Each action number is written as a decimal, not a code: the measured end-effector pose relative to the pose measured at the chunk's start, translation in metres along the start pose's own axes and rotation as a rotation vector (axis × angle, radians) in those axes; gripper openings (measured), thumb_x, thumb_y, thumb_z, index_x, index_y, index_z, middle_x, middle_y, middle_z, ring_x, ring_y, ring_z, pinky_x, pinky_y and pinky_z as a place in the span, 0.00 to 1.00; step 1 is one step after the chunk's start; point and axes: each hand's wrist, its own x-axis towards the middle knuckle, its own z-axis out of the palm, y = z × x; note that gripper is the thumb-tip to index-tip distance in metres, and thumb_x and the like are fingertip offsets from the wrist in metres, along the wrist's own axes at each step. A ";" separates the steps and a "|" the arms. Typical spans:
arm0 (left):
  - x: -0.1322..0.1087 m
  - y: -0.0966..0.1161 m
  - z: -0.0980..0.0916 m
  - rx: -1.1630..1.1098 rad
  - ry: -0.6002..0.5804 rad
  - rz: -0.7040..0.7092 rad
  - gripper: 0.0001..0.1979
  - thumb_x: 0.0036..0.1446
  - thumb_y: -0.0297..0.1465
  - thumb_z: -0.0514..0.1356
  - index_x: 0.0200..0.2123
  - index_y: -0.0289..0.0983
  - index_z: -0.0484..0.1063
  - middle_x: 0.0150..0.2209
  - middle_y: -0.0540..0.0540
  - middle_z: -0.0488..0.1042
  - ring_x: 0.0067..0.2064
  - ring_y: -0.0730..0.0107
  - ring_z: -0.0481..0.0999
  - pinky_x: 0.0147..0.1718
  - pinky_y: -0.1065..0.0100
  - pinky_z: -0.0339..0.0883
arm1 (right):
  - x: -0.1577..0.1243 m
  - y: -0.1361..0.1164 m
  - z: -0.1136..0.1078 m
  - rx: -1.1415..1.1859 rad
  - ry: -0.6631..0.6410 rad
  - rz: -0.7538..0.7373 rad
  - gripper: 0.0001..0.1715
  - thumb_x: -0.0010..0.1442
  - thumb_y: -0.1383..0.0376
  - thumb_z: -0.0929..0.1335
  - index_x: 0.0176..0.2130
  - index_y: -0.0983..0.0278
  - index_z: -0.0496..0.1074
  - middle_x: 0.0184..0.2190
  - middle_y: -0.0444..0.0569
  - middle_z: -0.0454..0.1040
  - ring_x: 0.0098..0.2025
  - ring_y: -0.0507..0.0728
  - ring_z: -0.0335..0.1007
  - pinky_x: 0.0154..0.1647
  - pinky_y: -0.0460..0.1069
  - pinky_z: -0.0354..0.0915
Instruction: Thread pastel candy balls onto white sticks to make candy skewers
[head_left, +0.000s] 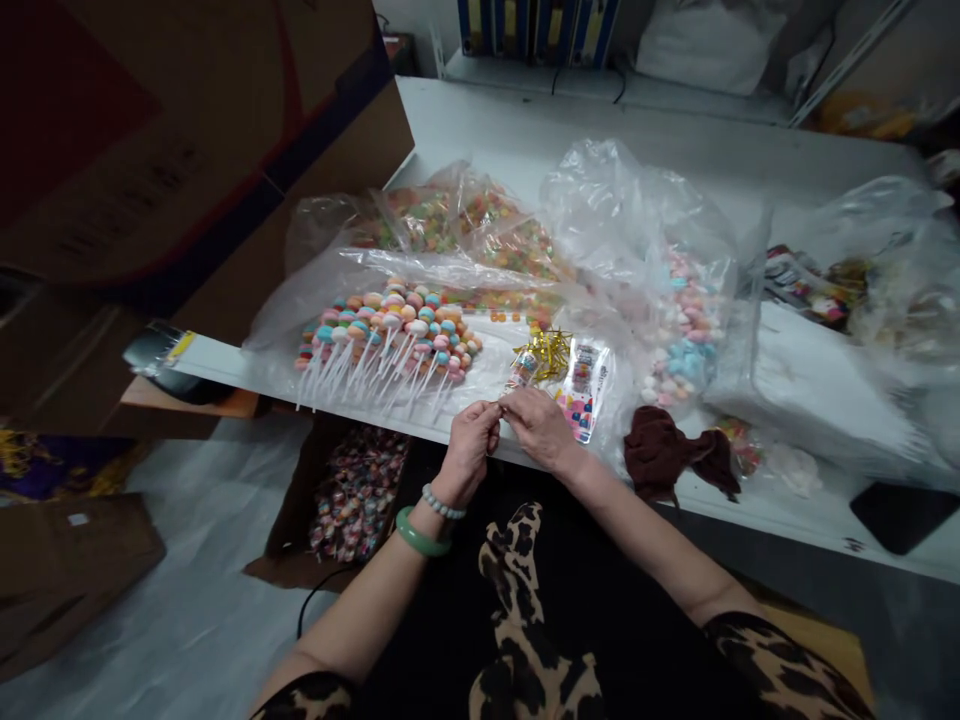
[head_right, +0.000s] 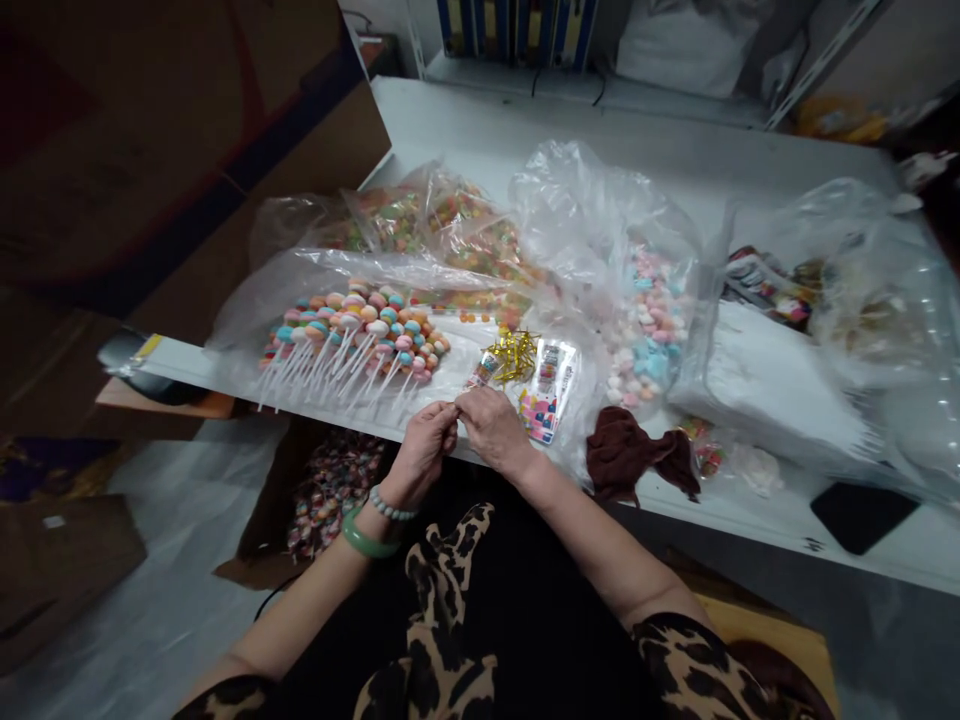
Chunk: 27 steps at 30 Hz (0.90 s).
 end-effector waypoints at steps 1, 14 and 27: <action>0.001 0.000 -0.001 -0.015 0.025 -0.003 0.15 0.44 0.38 0.66 0.22 0.36 0.64 0.14 0.58 0.59 0.13 0.85 0.53 0.13 0.77 0.42 | -0.002 0.001 0.000 0.095 0.031 0.029 0.11 0.61 0.68 0.61 0.36 0.62 0.73 0.36 0.51 0.76 0.41 0.59 0.68 0.45 0.53 0.60; 0.003 -0.013 -0.001 0.017 -0.039 0.101 0.18 0.47 0.43 0.66 0.24 0.36 0.66 0.15 0.58 0.58 0.15 0.83 0.53 0.15 0.75 0.45 | 0.000 -0.011 0.016 0.333 0.272 0.575 0.06 0.53 0.61 0.66 0.26 0.60 0.66 0.22 0.40 0.70 0.27 0.53 0.65 0.31 0.47 0.59; -0.001 -0.003 -0.001 -0.067 -0.165 -0.094 0.19 0.46 0.41 0.66 0.20 0.37 0.61 0.13 0.59 0.53 0.14 0.84 0.47 0.14 0.75 0.39 | -0.008 0.004 0.013 1.003 0.188 0.712 0.18 0.42 0.64 0.70 0.37 0.62 0.68 0.23 0.40 0.71 0.23 0.50 0.62 0.23 0.45 0.56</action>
